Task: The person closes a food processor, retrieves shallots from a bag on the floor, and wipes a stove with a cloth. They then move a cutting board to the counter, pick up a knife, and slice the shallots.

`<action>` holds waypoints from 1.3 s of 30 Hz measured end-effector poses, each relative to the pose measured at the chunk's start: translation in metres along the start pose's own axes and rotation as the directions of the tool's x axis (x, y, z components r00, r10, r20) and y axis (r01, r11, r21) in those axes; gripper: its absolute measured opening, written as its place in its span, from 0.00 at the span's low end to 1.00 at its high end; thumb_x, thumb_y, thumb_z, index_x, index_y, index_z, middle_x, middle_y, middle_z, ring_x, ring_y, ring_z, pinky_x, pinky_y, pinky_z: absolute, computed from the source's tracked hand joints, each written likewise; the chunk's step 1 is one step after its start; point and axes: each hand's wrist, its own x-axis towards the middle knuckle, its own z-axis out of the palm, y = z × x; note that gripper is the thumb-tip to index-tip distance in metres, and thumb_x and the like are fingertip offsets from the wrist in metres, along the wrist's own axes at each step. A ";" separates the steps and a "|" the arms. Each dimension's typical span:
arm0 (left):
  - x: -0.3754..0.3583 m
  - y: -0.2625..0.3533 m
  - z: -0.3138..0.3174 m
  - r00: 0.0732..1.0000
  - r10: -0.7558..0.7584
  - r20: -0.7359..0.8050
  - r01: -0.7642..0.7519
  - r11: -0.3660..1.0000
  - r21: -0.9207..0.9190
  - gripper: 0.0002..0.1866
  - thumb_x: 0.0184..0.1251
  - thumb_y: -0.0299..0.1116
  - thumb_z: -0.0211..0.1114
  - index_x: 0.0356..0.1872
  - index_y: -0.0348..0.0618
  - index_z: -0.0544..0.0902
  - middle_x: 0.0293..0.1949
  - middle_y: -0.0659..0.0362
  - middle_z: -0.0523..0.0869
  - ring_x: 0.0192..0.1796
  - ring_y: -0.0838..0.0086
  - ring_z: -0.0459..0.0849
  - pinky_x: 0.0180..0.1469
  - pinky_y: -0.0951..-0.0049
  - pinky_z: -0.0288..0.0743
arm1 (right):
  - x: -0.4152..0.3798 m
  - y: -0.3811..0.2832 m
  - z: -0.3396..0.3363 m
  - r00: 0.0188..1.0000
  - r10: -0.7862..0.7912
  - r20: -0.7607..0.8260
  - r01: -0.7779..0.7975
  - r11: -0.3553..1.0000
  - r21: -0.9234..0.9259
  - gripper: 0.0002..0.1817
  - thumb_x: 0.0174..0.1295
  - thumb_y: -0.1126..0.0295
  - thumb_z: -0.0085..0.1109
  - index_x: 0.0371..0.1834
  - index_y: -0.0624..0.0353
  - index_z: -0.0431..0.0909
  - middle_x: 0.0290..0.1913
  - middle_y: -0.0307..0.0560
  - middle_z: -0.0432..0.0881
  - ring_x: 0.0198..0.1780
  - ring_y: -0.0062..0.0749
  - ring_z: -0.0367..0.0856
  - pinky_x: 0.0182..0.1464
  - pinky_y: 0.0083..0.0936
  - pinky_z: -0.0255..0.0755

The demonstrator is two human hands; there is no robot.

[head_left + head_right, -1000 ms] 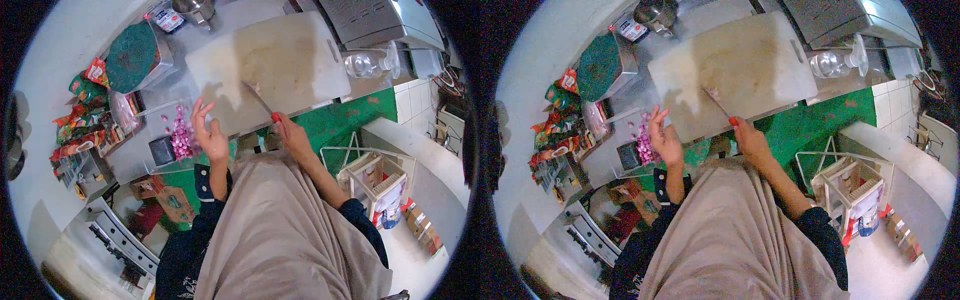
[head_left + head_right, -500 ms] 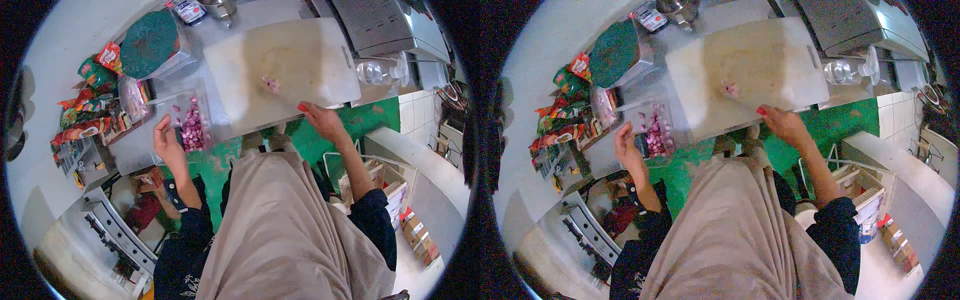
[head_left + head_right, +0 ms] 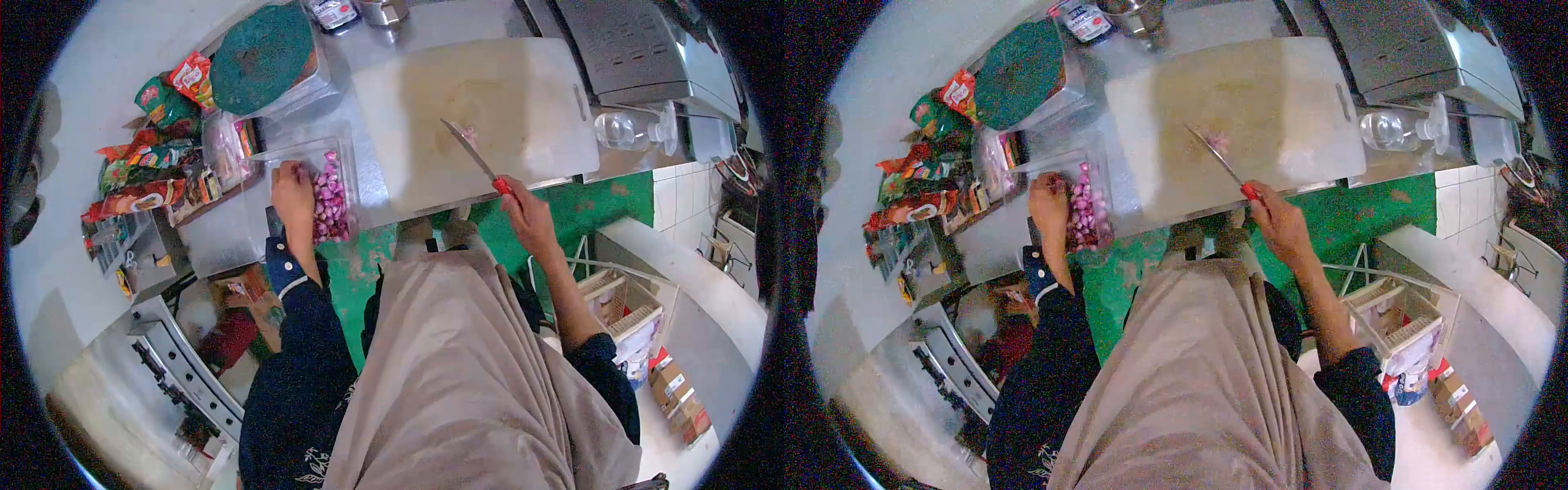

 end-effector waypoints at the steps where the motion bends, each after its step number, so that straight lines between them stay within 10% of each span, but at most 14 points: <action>1: 0.003 -0.002 0.001 1.000 -0.022 0.013 0.022 0.999 -0.046 0.12 0.59 0.31 0.63 0.45 0.41 0.81 0.41 0.47 0.83 0.42 0.51 0.82 0.44 0.59 0.76 | -0.004 0.000 0.002 0.998 0.061 -0.019 -0.060 0.997 0.052 0.18 0.71 0.65 0.46 0.60 0.58 0.72 0.28 0.45 0.80 0.24 0.27 0.76 0.28 0.24 0.71; 7: -0.009 0.061 -0.060 0.982 -0.190 0.009 0.162 0.811 -0.562 0.11 0.59 0.28 0.63 0.44 0.44 0.84 0.36 0.56 0.83 0.37 0.69 0.82 0.42 0.69 0.76 | -0.024 0.005 0.007 0.941 0.328 -0.081 -0.280 0.892 0.355 0.17 0.71 0.64 0.46 0.60 0.58 0.72 0.27 0.37 0.78 0.20 0.13 0.68 0.21 0.14 0.63; 12: -0.042 0.157 -0.044 0.977 0.131 0.166 0.037 0.667 -0.744 0.09 0.59 0.22 0.63 0.41 0.43 0.84 0.39 0.59 0.84 0.40 0.78 0.81 0.39 0.78 0.74 | -0.031 0.016 0.016 0.929 0.357 -0.093 -0.295 0.870 0.394 0.18 0.72 0.64 0.46 0.60 0.59 0.71 0.27 0.37 0.79 0.19 0.14 0.68 0.21 0.14 0.63; 15: -0.052 0.196 -0.002 0.940 0.084 0.330 0.222 0.584 -0.781 0.08 0.57 0.21 0.65 0.38 0.41 0.83 0.37 0.58 0.83 0.38 0.75 0.82 0.39 0.77 0.76 | -0.031 0.013 0.018 0.953 0.278 -0.119 -0.230 0.922 0.312 0.17 0.71 0.65 0.46 0.59 0.59 0.71 0.27 0.38 0.79 0.19 0.14 0.68 0.22 0.16 0.64; 17: -0.057 0.204 0.030 0.958 0.071 0.277 0.210 0.482 -0.851 0.08 0.56 0.21 0.66 0.37 0.39 0.82 0.35 0.57 0.83 0.36 0.74 0.83 0.39 0.77 0.76 | -0.031 0.003 0.012 0.940 0.337 -0.048 -0.311 0.907 0.283 0.17 0.70 0.63 0.46 0.59 0.56 0.72 0.33 0.47 0.82 0.30 0.33 0.79 0.32 0.27 0.72; 29: -0.069 0.201 0.040 0.973 0.166 -0.160 -0.221 0.873 -0.435 0.06 0.51 0.24 0.68 0.32 0.42 0.83 0.33 0.56 0.79 0.39 0.61 0.78 0.43 0.65 0.72 | -0.024 -0.011 0.049 0.975 0.194 0.111 -0.191 0.981 -0.036 0.28 0.70 0.68 0.46 0.73 0.43 0.55 0.49 0.59 0.78 0.43 0.59 0.79 0.46 0.43 0.75; 39: -0.070 0.210 0.041 0.999 0.043 0.017 -0.025 0.806 -0.591 0.04 0.53 0.20 0.66 0.30 0.38 0.80 0.31 0.55 0.78 0.31 0.67 0.80 0.35 0.70 0.73 | -0.026 -0.017 0.056 0.957 0.168 0.237 -0.115 0.969 -0.219 0.39 0.61 0.71 0.49 0.76 0.35 0.47 0.41 0.59 0.75 0.32 0.57 0.81 0.31 0.48 0.78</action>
